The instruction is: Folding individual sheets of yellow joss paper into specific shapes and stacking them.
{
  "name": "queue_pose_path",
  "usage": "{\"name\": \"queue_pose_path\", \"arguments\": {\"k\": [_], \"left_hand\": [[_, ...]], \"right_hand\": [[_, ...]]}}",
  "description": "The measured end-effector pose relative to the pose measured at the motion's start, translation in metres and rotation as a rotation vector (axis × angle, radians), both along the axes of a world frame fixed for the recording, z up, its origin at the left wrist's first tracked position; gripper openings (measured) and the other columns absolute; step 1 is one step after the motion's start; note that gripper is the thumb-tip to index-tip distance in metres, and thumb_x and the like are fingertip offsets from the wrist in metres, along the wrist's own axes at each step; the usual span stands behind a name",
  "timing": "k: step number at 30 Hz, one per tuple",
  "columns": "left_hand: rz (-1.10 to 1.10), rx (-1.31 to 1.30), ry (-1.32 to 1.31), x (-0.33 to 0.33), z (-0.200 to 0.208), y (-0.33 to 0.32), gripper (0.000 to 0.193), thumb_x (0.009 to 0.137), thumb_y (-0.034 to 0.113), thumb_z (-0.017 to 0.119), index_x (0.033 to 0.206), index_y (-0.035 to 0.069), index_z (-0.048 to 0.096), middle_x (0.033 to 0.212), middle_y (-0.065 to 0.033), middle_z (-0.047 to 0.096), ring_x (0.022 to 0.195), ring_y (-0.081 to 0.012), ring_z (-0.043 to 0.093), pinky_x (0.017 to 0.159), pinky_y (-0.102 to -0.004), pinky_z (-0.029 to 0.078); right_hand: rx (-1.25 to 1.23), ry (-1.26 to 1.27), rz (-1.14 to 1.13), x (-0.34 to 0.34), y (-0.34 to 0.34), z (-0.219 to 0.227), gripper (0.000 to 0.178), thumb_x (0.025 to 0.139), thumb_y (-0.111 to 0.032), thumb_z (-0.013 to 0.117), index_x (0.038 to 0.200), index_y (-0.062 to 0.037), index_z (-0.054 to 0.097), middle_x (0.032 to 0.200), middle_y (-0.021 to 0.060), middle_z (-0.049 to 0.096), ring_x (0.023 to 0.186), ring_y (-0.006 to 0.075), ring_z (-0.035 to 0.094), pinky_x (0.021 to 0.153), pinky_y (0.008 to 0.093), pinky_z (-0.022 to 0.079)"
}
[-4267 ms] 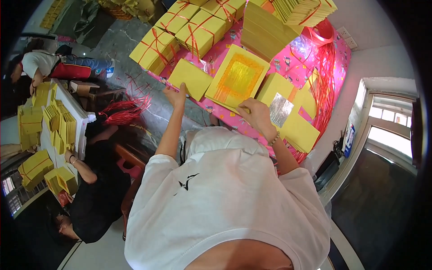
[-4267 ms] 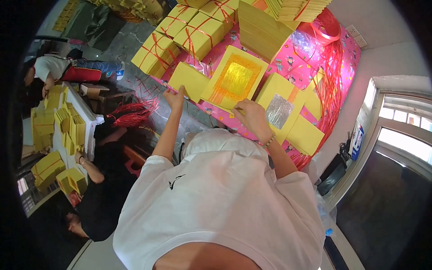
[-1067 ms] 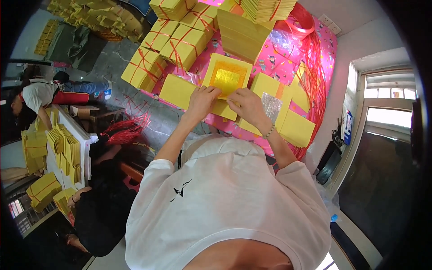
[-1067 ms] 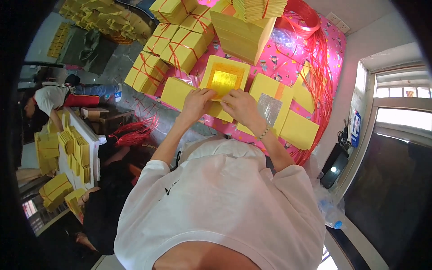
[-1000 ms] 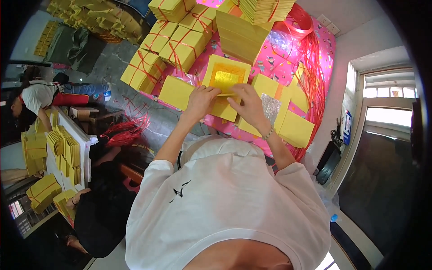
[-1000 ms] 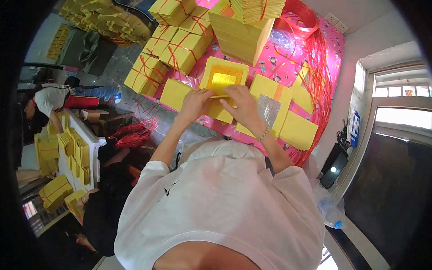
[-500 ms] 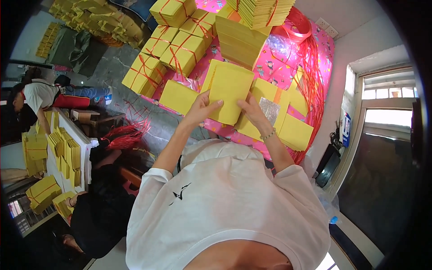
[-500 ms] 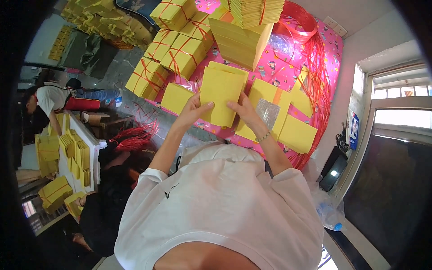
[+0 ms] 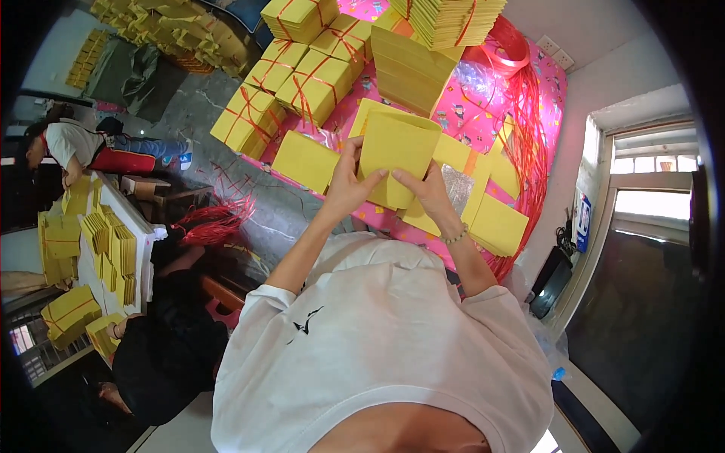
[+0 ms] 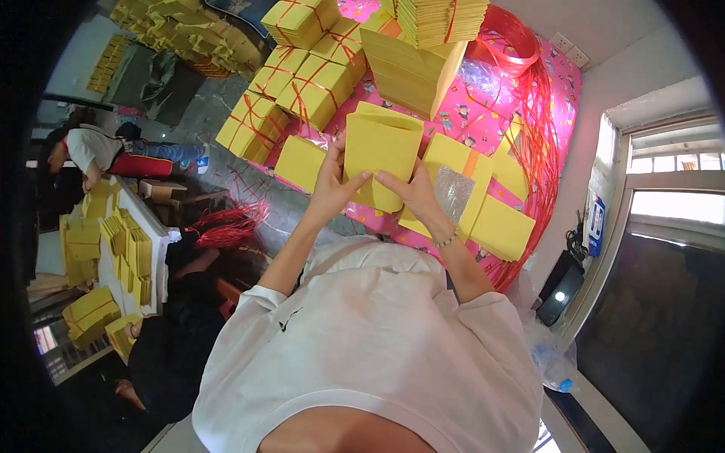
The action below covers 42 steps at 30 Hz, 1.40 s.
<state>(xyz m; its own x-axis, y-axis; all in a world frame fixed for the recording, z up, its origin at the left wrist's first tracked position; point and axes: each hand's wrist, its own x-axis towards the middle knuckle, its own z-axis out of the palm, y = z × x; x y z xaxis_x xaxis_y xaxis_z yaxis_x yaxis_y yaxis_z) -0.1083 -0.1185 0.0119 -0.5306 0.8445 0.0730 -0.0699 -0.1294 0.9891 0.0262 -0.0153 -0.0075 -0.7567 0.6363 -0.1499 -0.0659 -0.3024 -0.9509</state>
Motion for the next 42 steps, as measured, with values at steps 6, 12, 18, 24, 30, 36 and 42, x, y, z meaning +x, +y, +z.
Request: {"name": "queue_pose_path", "arguments": {"k": [6, 12, 18, 24, 30, 36, 42], "left_hand": [[-0.119, -0.051, -0.014, -0.004, 0.012, 0.001, 0.052, 0.080, -0.002, 0.061, 0.127, 0.001, 0.036, 0.117, -0.0099, 0.053, 0.109, -0.0155, 0.051, 0.094, -0.0295, 0.041], [-0.121, -0.146, -0.298, -0.009, 0.024, 0.011, 0.040, 0.093, 0.008, 0.048, 0.131, 0.001, 0.039, 0.122, -0.0081, 0.053, 0.110, -0.0138, 0.051, 0.093, -0.0286, 0.042], [-0.173, -0.259, -0.416, -0.019, 0.024, 0.020, 0.038, 0.094, 0.012, 0.046, 0.130, 0.001, 0.039, 0.122, -0.0097, 0.054, 0.109, -0.0168, 0.053, 0.090, -0.0298, 0.043], [-0.174, -0.307, -0.408, -0.023, 0.017, 0.027, 0.041, 0.093, 0.011, 0.046, 0.131, 0.000, 0.036, 0.121, -0.0126, 0.053, 0.109, -0.0202, 0.054, 0.090, -0.0316, 0.044], [-0.199, -0.394, -0.463, -0.023, 0.028, 0.030, 0.039, 0.092, 0.010, 0.045, 0.129, -0.001, 0.037, 0.121, -0.0126, 0.054, 0.106, -0.0207, 0.055, 0.090, -0.0325, 0.045], [-0.233, -0.339, -0.374, -0.020, 0.024, 0.026, 0.039, 0.092, 0.012, 0.048, 0.129, 0.001, 0.041, 0.120, -0.0090, 0.054, 0.108, -0.0163, 0.053, 0.090, -0.0300, 0.044], [-0.054, 0.072, -0.132, 0.010, 0.014, 0.020, 0.038, 0.093, 0.010, 0.050, 0.128, 0.000, 0.039, 0.114, -0.0086, 0.057, 0.103, -0.0126, 0.054, 0.087, -0.0268, 0.044]], "right_hand": [[0.008, 0.104, -0.075, -0.004, 0.001, 0.010, 0.046, 0.083, -0.009, 0.067, 0.123, -0.0001, 0.046, 0.112, 0.0059, 0.059, 0.100, 0.0125, 0.057, 0.085, 0.0284, 0.048], [-0.021, 0.002, -0.032, -0.008, 0.009, 0.016, 0.039, 0.087, -0.012, 0.063, 0.120, 0.0015, 0.050, 0.110, 0.0066, 0.061, 0.097, 0.0121, 0.058, 0.082, 0.0265, 0.049], [-0.134, -0.048, -0.004, -0.011, 0.016, 0.021, 0.037, 0.089, -0.016, 0.062, 0.118, 0.0031, 0.051, 0.110, 0.0088, 0.061, 0.095, 0.0135, 0.061, 0.081, 0.0272, 0.051], [-0.268, -0.047, -0.019, -0.012, 0.017, 0.020, 0.039, 0.089, -0.018, 0.062, 0.118, 0.0048, 0.051, 0.111, 0.0102, 0.060, 0.097, 0.0155, 0.061, 0.081, 0.0276, 0.051], [-0.386, -0.051, -0.033, -0.010, 0.020, 0.017, 0.033, 0.088, -0.014, 0.061, 0.116, 0.0036, 0.054, 0.107, 0.0097, 0.063, 0.092, 0.0150, 0.062, 0.078, 0.0275, 0.052], [-0.085, -0.017, -0.085, -0.008, 0.011, 0.014, 0.038, 0.087, -0.011, 0.063, 0.120, 0.0024, 0.050, 0.110, 0.0091, 0.061, 0.098, 0.0145, 0.059, 0.083, 0.0278, 0.049], [0.157, 0.051, -0.117, -0.001, 0.003, 0.024, 0.042, 0.085, -0.007, 0.063, 0.123, -0.0004, 0.046, 0.113, 0.0074, 0.058, 0.100, 0.0116, 0.056, 0.083, 0.0263, 0.047]]}}
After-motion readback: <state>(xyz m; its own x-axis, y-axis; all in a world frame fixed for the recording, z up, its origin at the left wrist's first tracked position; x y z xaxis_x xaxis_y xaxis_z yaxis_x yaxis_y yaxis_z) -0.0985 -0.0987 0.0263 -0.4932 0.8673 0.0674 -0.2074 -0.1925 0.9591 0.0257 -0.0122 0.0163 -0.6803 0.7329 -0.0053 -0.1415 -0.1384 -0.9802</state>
